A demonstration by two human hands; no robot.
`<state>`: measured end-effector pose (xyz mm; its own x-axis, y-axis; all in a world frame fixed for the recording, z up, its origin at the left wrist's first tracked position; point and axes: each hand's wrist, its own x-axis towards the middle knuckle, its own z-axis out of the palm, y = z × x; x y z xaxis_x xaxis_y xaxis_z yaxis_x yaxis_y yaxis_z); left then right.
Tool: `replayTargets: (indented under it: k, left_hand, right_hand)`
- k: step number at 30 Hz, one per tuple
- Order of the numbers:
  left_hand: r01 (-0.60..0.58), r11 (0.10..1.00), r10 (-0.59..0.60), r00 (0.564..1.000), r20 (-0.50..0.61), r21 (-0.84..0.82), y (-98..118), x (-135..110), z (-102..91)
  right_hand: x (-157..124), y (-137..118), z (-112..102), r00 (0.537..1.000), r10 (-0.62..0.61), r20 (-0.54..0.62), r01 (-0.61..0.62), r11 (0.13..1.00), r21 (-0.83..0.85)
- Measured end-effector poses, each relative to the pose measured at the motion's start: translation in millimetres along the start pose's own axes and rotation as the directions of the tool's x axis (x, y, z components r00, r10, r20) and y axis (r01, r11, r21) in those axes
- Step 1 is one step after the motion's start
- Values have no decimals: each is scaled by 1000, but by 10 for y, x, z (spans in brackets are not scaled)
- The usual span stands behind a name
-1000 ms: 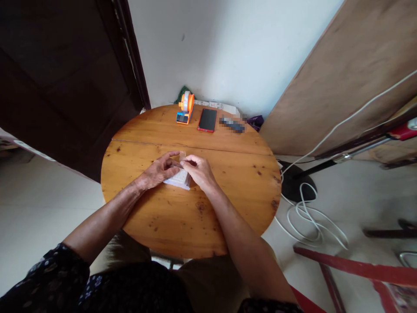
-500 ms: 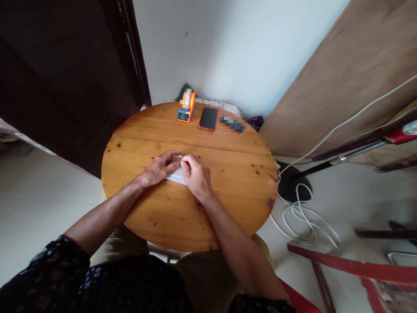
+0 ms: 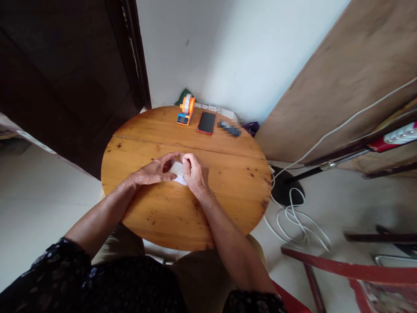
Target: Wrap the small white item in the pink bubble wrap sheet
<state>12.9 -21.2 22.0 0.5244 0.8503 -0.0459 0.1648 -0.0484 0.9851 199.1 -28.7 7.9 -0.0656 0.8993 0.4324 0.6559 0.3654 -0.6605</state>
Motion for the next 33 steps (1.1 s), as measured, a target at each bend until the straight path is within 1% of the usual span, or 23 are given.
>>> replayTargets:
  k: [3, 7, 12, 14, 16, 18, 20, 22, 29, 33]
  left_hand:
    - [7, 999, -4, 997, -78, 35, -19, 37, 37]
    - [-17, 996, 32, 984, -173, 89, -62, 92, 103]
    - [-50, 994, 68, 977, -204, 96, -122, 128, 143]
    - [-64, 993, 84, 974, -210, 99, -139, 132, 140]
    - [-84, 992, 104, 971, -214, 98, -148, 133, 131]
    - [-102, 990, 121, 970, -212, 97, -148, 133, 121]
    - [-114, 989, 132, 968, -212, 95, -141, 133, 113]
    - [-115, 989, 132, 969, -211, 91, -135, 135, 107]
    - [-100, 991, 115, 975, -190, 87, -152, 153, 85]
    - [-89, 990, 110, 975, -194, 111, -142, 150, 63]
  right_hand:
    - [25, 35, 7, 999, 37, 16, -38, 997, 68]
    - [52, 74, 0, 998, 48, 30, -51, 993, 111]
    - [65, 69, -43, 997, 73, 39, -77, 991, 107]
    - [63, 60, -59, 998, 55, 34, -58, 994, 92]
    - [58, 49, -69, 1000, -3, 22, 2, 999, 46]
    - [50, 38, -76, 995, -97, 14, 97, 995, -15]
    - [43, 28, -86, 982, -187, 19, 188, 980, -70]
    - [35, 20, -106, 967, -252, 38, 255, 960, -115]
    - [-10, 14, -255, 903, -394, 173, 428, 863, -269]
    - [-56, 4, -319, 872, -442, 210, 488, 818, -304]
